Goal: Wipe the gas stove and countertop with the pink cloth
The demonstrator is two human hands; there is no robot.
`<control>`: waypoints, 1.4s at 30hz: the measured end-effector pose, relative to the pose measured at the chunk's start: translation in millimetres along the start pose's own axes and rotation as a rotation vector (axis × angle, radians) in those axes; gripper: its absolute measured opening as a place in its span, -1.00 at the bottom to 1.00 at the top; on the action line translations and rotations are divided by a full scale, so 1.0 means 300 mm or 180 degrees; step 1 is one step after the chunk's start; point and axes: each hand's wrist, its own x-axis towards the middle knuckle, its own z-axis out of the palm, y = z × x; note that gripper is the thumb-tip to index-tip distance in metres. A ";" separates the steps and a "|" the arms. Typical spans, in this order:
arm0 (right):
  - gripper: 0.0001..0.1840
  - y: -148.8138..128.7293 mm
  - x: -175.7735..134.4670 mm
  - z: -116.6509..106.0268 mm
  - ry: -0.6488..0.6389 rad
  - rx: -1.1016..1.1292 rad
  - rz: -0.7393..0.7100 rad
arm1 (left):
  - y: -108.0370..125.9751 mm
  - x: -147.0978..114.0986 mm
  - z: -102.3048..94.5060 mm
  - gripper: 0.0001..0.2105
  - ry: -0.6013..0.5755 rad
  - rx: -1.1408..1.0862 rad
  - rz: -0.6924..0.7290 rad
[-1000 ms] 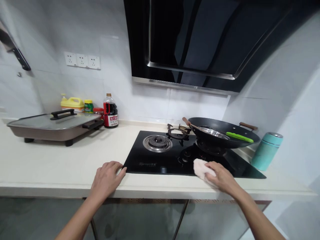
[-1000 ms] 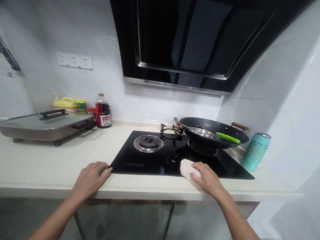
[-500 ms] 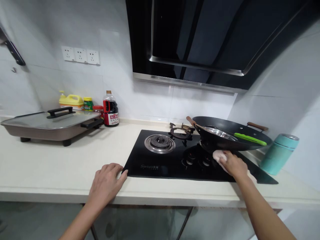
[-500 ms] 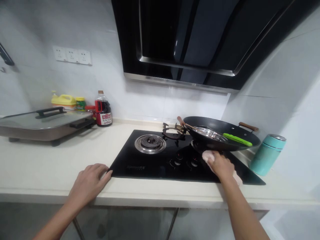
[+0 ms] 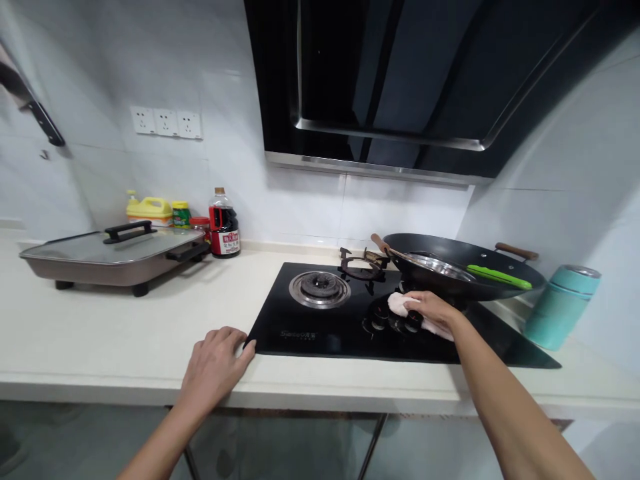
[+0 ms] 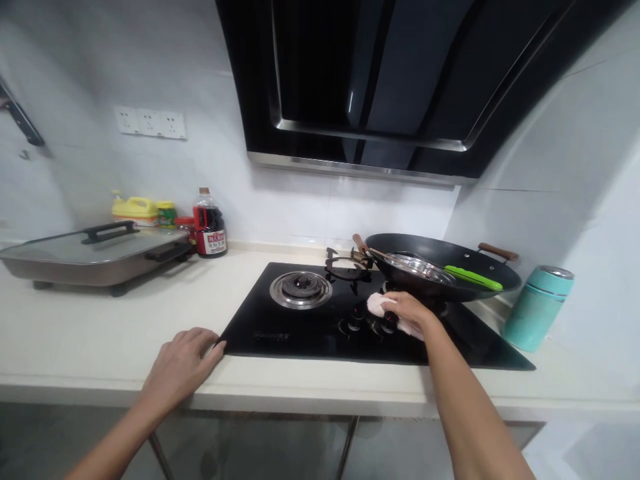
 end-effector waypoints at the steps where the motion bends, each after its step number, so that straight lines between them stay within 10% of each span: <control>1: -0.53 -0.016 0.001 0.004 -0.0070 0.0052 -0.0045 | 0.002 0.000 -0.002 -0.67 -0.0003 0.0011 -0.0006; 11: -0.83 -0.194 0.054 0.010 -0.0699 -0.0828 -0.0446 | 0.005 -0.005 -0.020 -0.69 -0.0005 -0.0191 -0.0047; 19: -0.93 -0.223 -0.094 0.031 -0.1102 -0.1183 -0.0926 | -0.006 -0.011 -0.011 -0.70 0.0075 -0.0329 0.0019; 25: -0.66 -0.155 -0.099 0.045 -0.0699 -0.1363 -0.1080 | -0.020 -0.012 0.008 -0.68 0.0122 -0.0309 0.0099; 42: -0.34 -0.155 0.149 0.052 -0.0339 -0.2110 0.0142 | -0.028 -0.006 0.009 -0.68 0.0112 -0.0339 -0.0004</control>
